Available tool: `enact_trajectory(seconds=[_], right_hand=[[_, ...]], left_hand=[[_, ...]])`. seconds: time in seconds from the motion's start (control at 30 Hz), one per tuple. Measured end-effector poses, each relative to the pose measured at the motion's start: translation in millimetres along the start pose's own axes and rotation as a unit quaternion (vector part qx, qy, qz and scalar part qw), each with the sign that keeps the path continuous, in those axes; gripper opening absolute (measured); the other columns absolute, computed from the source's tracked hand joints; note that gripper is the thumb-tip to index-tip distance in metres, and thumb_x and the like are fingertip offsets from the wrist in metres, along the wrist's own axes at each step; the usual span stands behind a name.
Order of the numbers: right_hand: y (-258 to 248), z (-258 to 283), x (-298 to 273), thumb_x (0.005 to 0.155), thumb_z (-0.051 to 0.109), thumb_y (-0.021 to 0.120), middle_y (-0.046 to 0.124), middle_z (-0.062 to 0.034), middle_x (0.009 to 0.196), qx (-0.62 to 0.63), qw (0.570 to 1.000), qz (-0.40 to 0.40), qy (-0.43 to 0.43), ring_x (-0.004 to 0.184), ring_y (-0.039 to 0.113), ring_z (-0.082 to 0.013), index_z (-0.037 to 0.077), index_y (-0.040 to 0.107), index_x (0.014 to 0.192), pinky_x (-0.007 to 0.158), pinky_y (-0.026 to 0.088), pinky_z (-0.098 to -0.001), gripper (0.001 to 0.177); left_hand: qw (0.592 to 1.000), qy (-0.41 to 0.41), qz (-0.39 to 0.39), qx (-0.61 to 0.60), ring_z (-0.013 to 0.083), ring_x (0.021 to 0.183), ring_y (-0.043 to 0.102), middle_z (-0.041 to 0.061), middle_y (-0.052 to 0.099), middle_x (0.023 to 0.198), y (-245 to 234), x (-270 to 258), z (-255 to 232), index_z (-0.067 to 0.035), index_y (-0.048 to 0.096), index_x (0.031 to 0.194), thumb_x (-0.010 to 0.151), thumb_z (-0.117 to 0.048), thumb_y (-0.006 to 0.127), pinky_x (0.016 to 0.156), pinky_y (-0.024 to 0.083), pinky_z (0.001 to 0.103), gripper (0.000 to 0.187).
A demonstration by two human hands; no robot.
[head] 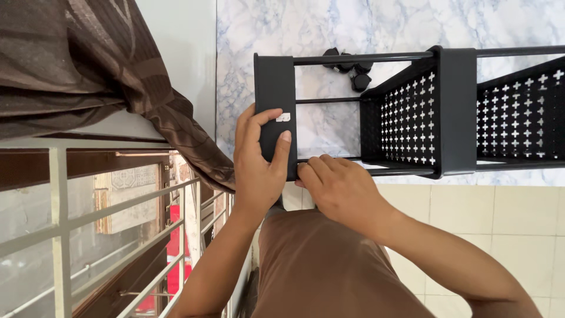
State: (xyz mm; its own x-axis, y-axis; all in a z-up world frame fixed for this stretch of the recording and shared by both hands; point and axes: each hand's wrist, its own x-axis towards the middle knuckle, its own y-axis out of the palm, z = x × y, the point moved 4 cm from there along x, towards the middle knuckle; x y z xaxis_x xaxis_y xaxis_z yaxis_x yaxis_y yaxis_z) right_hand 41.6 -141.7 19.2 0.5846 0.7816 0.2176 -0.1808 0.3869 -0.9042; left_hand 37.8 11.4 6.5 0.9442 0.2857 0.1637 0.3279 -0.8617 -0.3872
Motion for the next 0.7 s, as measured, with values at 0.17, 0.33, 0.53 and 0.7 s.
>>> enact_trajectory(seconds=[0.17, 0.33, 0.53, 0.7], right_hand=[[8, -26, 11, 0.099, 0.032, 0.06, 0.072, -0.0112, 0.081, 0.144, 0.953, 0.236, 0.121, 0.072, 0.067, -0.0342, 0.006, 0.067, 0.094, 0.06, 0.049, -0.0467, 0.027], [8, -40, 28, 0.099, 0.034, 0.058, 0.075, -0.012, 0.082, 0.325, 0.888, 0.31, 0.097, 0.075, 0.072, -0.0306, 0.006, 0.07, 0.099, 0.066, 0.053, -0.0413, 0.031], [-26, -8, -16, 0.095, 0.024, 0.067, 0.063, -0.0062, 0.079, -0.045, 0.999, -0.021, -0.008, 0.073, 0.067, -0.0224, 0.002, 0.067, 0.103, 0.061, 0.051, -0.0354, 0.024], [-20, -17, -24, 0.095, 0.025, 0.071, 0.059, -0.0024, 0.079, -0.104, 0.993, -0.055, -0.03, 0.07, 0.065, -0.019, 0.005, 0.066, 0.101, 0.056, 0.049, -0.0329, 0.021]], left_hand=[[1.0, 0.021, -0.001, 0.006, 0.0313, 0.126, 0.061, 0.015, 0.058, 0.137, 1, -2, 2, -0.005, 0.062, 0.126, 0.101, -0.013, 0.065, 0.108, 0.049, 0.038, 0.026], [1.0, 0.023, 0.01, 0.01, 0.0325, 0.126, 0.06, 0.016, 0.057, 0.136, 0, 0, 1, -0.004, 0.062, 0.126, 0.102, -0.016, 0.065, 0.108, 0.048, 0.039, 0.027], [1.0, 0.011, 0.022, 0.008, 0.0322, 0.125, 0.061, 0.016, 0.058, 0.135, 0, -2, 3, -0.005, 0.062, 0.127, 0.104, -0.017, 0.063, 0.107, 0.048, 0.039, 0.026], [1.0, 0.017, 0.021, 0.003, 0.0332, 0.126, 0.06, 0.017, 0.057, 0.135, 0, -1, 2, -0.004, 0.061, 0.128, 0.104, -0.016, 0.063, 0.108, 0.047, 0.04, 0.026]])
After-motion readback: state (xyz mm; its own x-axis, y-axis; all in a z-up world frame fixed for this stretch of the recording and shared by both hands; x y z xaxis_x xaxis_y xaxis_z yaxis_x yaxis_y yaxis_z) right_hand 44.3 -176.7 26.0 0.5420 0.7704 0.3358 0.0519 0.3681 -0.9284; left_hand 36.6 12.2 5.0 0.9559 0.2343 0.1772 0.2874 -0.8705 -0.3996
